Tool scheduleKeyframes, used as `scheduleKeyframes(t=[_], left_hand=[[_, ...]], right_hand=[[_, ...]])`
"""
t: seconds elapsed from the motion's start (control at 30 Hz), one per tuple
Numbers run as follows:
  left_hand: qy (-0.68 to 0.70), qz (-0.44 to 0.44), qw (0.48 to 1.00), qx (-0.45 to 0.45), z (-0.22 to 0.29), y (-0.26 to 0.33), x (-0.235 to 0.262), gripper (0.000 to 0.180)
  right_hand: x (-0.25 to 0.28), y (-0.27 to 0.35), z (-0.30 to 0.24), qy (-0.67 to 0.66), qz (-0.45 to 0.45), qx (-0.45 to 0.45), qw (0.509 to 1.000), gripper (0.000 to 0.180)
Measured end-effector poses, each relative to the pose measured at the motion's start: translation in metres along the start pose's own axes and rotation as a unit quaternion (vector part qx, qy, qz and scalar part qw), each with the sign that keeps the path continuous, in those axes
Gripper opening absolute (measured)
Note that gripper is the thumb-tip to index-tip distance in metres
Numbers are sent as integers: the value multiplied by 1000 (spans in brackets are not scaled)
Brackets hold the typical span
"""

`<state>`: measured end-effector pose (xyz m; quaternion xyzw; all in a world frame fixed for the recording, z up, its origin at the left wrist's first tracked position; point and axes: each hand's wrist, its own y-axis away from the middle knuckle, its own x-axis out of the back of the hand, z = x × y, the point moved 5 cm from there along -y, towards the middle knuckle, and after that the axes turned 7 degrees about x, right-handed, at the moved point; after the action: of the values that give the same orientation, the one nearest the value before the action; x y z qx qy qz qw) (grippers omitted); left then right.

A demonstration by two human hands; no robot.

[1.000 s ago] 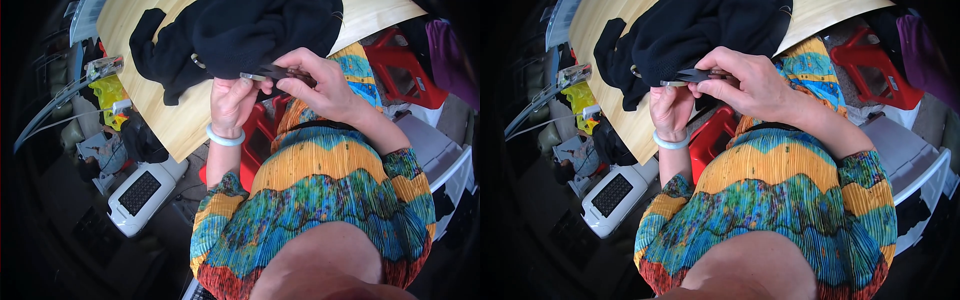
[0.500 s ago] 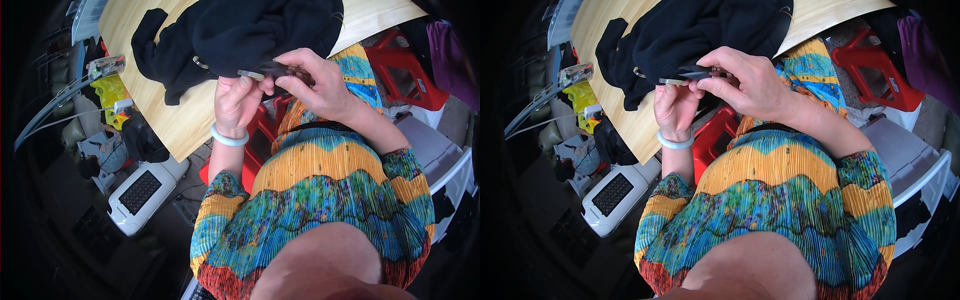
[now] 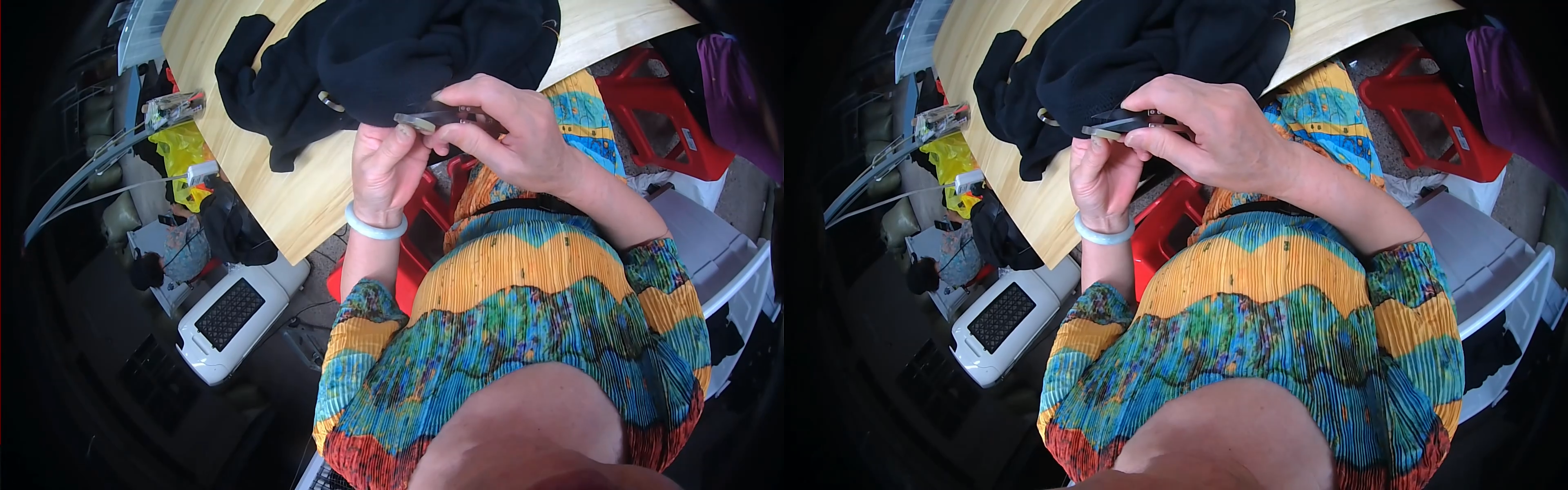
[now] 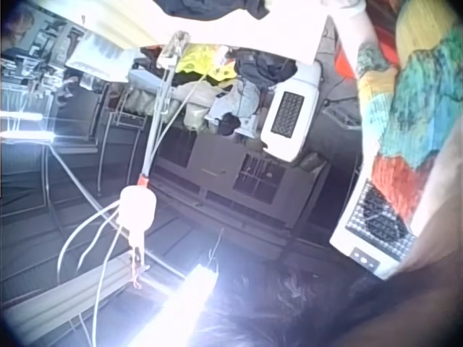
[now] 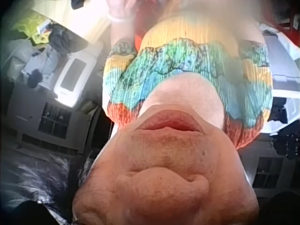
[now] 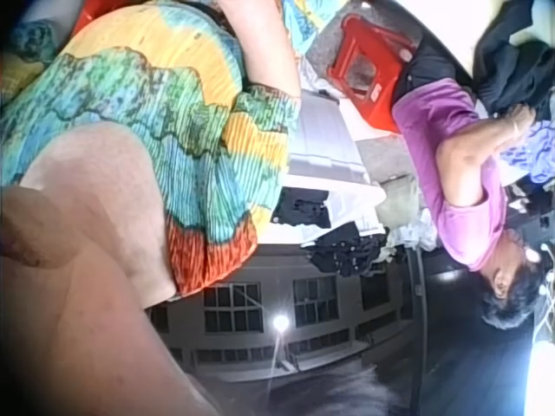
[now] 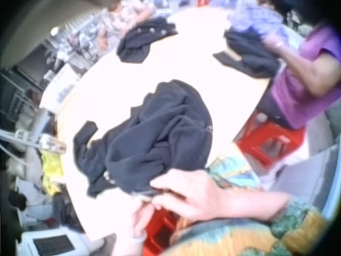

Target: Trimming excess threads from black garments using thread snips.

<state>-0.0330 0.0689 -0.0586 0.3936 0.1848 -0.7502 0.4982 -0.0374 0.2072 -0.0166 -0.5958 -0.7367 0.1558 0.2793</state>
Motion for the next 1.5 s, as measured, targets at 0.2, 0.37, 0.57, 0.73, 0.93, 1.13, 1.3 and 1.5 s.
scheduleKeyframes(t=[0.2, 0.37, 0.57, 0.73, 0.93, 1.13, 1.3, 1.5], left_hand=[[-8, -5, 1000, 7, 1, 2, 4, 24], [-1, -29, 1000, 13, 5, 2, 1, 26], [-107, 114, 986, -64, 27, -2, 4, 26], [-199, 109, 968, -105, 56, -10, 4, 27], [-210, 83, 963, -150, 110, -18, -16, 8], [-111, -122, 983, -75, 189, -19, -85, 32], [39, -120, 991, 43, 167, -55, -51, 30], [-197, 101, 975, -35, 78, -55, -19, 26]], right_hand=[[-2, 1, 0, 6, -9, 16, 1000, 19], [7, -1, 24, -200, 135, -130, 962, 16], [1, -16, 54, -315, 43, -91, 944, 49], [1, -34, 61, 43, -41, -10, 998, 45], [-6, -62, 45, -17, -150, -92, 984, 33], [19, -136, -41, -146, -81, -111, 980, 28], [12, -121, -14, -307, -96, -158, 934, 31], [17, -91, 58, -425, 41, -309, 850, 12]])
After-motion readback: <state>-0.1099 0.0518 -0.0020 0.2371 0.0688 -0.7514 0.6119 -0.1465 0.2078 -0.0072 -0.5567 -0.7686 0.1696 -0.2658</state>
